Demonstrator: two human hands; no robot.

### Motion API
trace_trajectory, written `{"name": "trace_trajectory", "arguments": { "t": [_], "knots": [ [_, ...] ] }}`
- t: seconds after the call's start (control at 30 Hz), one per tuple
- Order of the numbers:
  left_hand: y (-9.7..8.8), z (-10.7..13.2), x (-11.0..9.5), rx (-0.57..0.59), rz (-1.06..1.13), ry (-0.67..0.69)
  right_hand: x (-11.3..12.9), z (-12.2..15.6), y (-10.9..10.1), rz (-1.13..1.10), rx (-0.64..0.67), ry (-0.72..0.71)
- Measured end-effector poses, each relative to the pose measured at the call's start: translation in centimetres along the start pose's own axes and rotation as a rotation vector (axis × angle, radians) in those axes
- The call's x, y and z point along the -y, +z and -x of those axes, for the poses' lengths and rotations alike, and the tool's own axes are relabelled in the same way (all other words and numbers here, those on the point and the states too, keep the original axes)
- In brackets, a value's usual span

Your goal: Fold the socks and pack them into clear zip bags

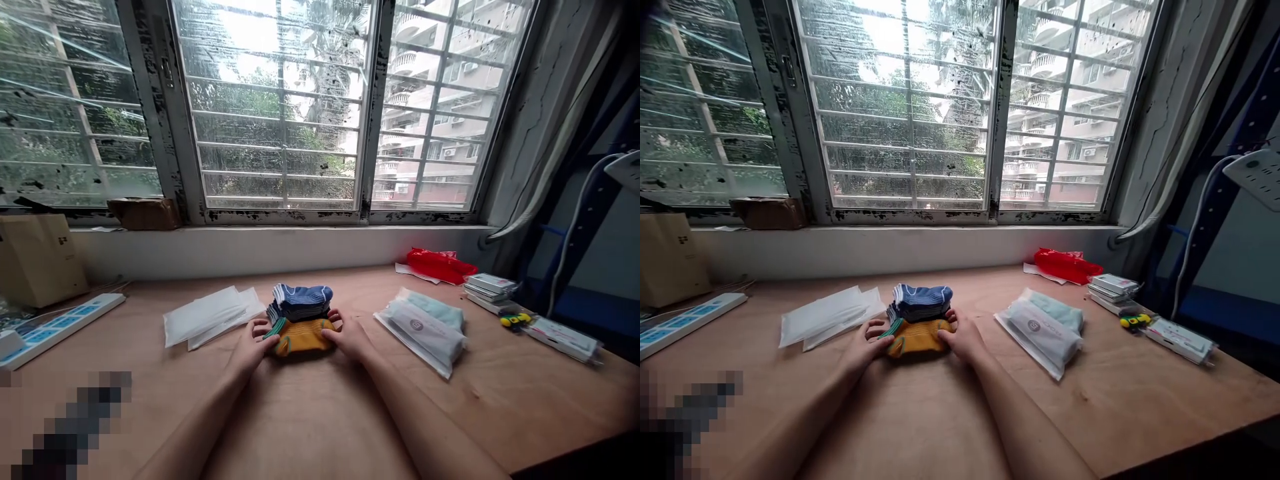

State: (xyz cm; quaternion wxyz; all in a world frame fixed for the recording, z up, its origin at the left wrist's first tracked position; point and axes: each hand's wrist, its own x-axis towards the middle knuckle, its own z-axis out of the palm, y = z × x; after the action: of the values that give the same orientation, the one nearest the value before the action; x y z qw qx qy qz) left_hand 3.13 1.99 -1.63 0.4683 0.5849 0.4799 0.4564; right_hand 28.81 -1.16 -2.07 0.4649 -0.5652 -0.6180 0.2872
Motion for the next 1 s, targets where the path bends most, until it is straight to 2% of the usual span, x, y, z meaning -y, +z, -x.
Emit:
{"name": "trace_trajectory", "arguments": {
  "t": [0.1,0.2,0.27,0.3,0.37,0.43,0.63,0.77,0.9,1.0],
  "knots": [
    [-0.1,0.4,-0.2,-0.032,-0.136,0.065,0.4,0.3,-0.2,0.106,-0.053,-0.049],
    [0.0,1.1,-0.9,-0.092,-0.483,0.35,1.5,0.8,-0.4,0.225,-0.064,-0.151],
    [0.1,1.5,-1.2,-0.064,-0.688,0.559,2.1,1.1,-0.5,0.343,-0.02,-0.275],
    [0.2,1.7,-1.3,-0.018,-0.743,0.612,2.4,1.3,-0.5,0.401,0.025,-0.336],
    [0.3,1.9,-1.2,0.086,-0.82,0.623,2.5,1.6,-0.3,0.479,0.139,-0.401],
    [0.4,2.0,-1.2,0.15,-0.867,0.577,2.4,1.8,-0.2,0.513,0.22,-0.4],
    [-0.2,2.1,-1.4,0.137,-0.855,0.485,2.1,1.8,-0.2,0.432,0.23,-0.317],
    [-0.4,1.8,-1.0,0.05,-0.738,0.481,1.9,1.4,-1.8,0.396,0.131,-0.242],
    [-0.5,1.5,-0.7,-0.076,-0.676,0.559,0.5,1.8,-5.5,0.777,-0.099,-0.143],
    [-0.3,1.4,-0.7,-0.079,-0.679,0.579,-1.3,2.8,-8.9,1.016,-0.256,-0.059]
  ]
}}
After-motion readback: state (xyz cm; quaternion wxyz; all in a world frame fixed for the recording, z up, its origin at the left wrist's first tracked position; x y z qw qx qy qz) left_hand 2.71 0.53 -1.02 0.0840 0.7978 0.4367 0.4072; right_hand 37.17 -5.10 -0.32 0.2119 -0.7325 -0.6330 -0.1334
